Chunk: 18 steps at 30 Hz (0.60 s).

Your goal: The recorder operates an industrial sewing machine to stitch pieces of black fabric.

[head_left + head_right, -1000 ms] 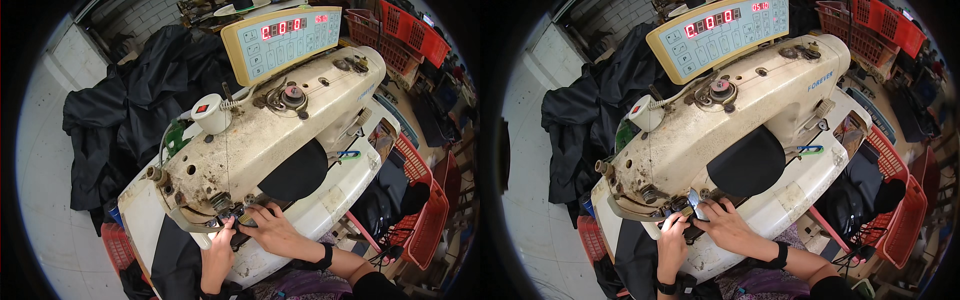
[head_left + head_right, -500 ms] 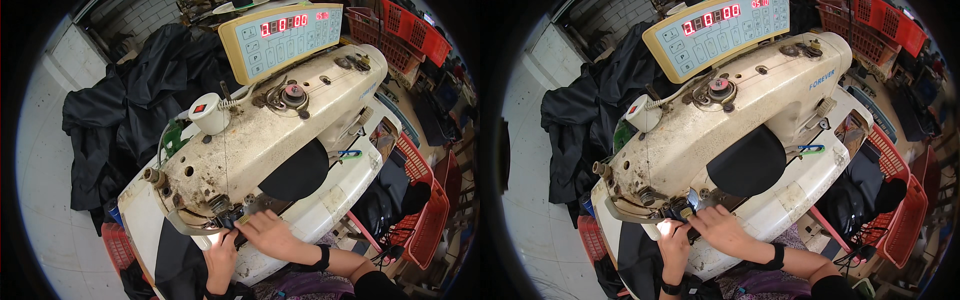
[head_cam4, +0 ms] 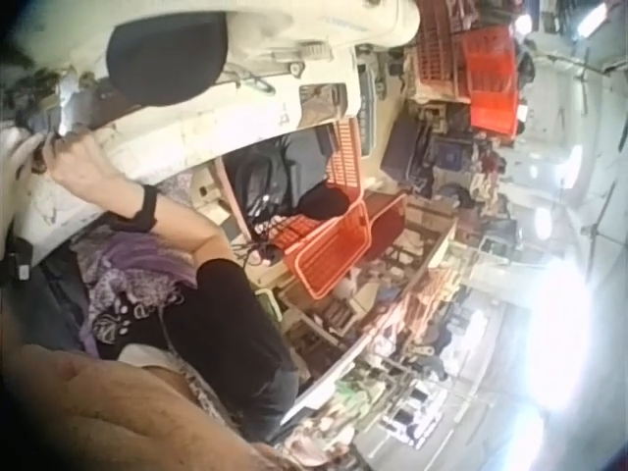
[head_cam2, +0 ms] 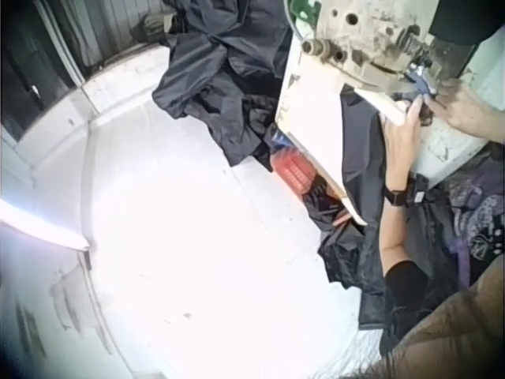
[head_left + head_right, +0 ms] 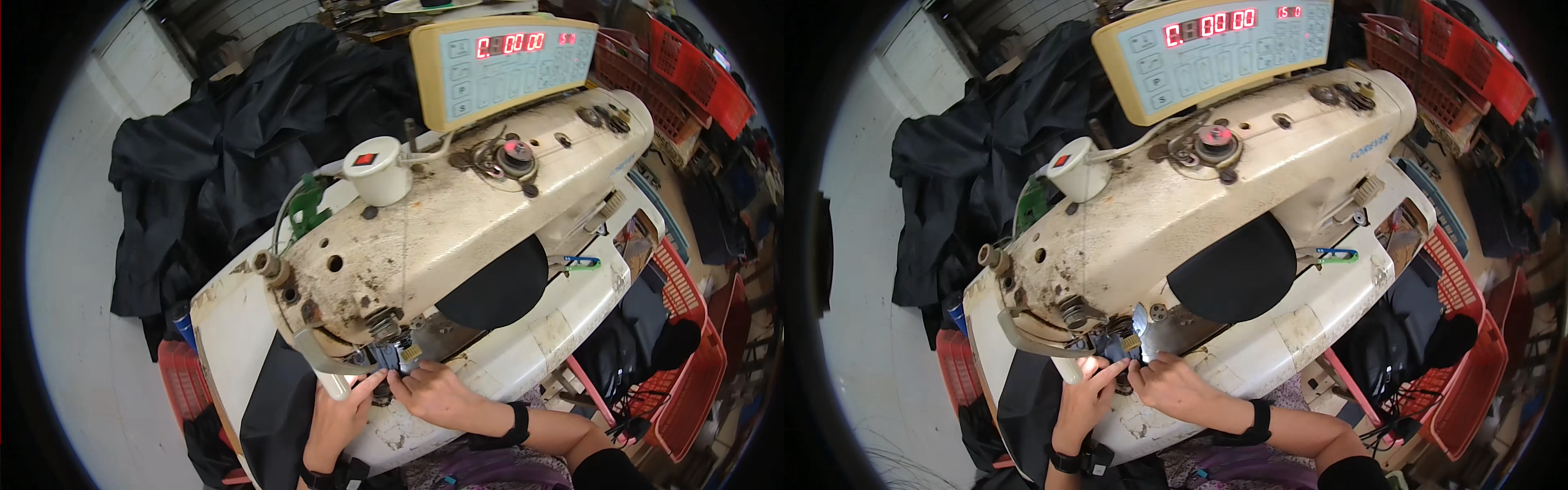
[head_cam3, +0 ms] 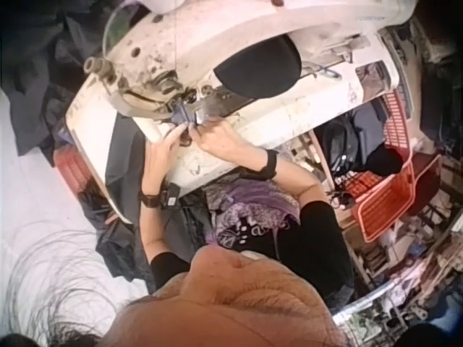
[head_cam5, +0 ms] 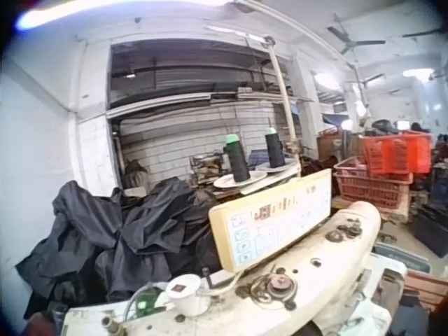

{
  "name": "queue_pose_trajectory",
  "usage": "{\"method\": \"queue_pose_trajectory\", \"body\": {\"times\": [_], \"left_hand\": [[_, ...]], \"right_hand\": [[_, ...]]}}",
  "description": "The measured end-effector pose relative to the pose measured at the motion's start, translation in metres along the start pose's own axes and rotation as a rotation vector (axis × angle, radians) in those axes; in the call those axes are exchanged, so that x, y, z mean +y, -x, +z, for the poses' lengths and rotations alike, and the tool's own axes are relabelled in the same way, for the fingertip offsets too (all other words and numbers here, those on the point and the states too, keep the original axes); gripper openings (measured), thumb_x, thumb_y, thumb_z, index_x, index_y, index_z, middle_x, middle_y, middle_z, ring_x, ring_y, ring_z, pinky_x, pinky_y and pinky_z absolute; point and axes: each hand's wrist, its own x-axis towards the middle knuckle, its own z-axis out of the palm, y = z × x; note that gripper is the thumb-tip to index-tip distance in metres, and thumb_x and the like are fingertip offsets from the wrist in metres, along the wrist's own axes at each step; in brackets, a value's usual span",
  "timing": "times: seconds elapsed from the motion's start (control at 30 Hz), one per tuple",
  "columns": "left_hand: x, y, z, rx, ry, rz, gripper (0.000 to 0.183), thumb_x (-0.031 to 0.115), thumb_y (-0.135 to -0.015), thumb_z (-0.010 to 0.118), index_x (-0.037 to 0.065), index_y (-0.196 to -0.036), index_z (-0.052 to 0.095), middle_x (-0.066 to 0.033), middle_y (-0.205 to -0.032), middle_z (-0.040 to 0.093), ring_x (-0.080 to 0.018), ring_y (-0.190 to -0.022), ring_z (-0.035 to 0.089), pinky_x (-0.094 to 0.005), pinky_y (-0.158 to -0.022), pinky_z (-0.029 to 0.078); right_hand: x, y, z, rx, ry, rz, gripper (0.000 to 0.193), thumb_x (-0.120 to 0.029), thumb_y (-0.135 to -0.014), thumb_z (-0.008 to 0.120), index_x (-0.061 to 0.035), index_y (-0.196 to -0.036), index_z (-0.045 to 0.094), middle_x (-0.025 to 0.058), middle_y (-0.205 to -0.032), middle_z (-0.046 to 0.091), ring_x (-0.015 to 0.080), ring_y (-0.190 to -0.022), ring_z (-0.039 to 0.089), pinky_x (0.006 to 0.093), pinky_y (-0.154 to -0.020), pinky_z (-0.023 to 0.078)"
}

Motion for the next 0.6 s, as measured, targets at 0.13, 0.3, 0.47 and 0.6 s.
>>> {"method": "queue_pose_trajectory", "body": {"times": [0.13, 0.3, 0.47, 0.6], "left_hand": [[0.006, -0.002, 0.003, 0.045, 0.101, -0.045, 0.034, 0.006, -0.080, 0.070, 0.012, -0.114, 0.070, -0.0048, -0.083, 0.063, -0.0284, -0.086, 0.061, -0.0425, -0.085, 0.042], [0.009, -0.002, 0.011, 0.133, 0.085, -0.077, 0.029, 0.007, -0.079, 0.072, 0.010, -0.107, 0.071, -0.0045, -0.077, 0.056, -0.0265, -0.082, 0.060, -0.0417, -0.087, 0.041], [0.019, -0.001, 0.025, 0.248, 0.039, -0.134, 0.026, 0.007, -0.080, 0.070, 0.008, -0.106, 0.071, -0.0048, -0.080, 0.056, -0.0264, -0.082, 0.059, -0.0425, -0.088, 0.041], [0.027, -0.003, 0.037, 0.287, -0.049, -0.203, 0.027, 0.009, -0.081, 0.069, 0.007, -0.108, 0.069, -0.0062, -0.083, 0.057, -0.0267, -0.085, 0.059, -0.0434, -0.089, 0.041]], "right_hand": [[-0.001, 0.001, 0.000, -0.022, -0.043, 0.064, 0.039, -0.008, -0.073, 0.061, 0.0080, -0.109, 0.064, 0.0021, -0.069, 0.058, 0.0162, -0.067, 0.060, 0.0297, -0.069, 0.048], [0.000, -0.001, 0.006, -0.006, -0.060, 0.122, 0.042, -0.007, -0.073, 0.061, 0.0081, -0.112, 0.064, 0.0020, -0.067, 0.057, 0.0154, -0.064, 0.059, 0.0289, -0.065, 0.048], [-0.001, -0.001, 0.009, 0.027, -0.029, 0.179, 0.042, -0.008, -0.073, 0.062, 0.0052, -0.113, 0.065, 0.0010, -0.066, 0.056, 0.0148, -0.060, 0.058, 0.0285, -0.062, 0.048], [-0.002, -0.002, 0.011, 0.055, -0.018, 0.190, 0.041, -0.009, -0.073, 0.062, 0.0034, -0.112, 0.066, 0.0010, -0.066, 0.057, 0.0150, -0.059, 0.059, 0.0289, -0.061, 0.049]]}}
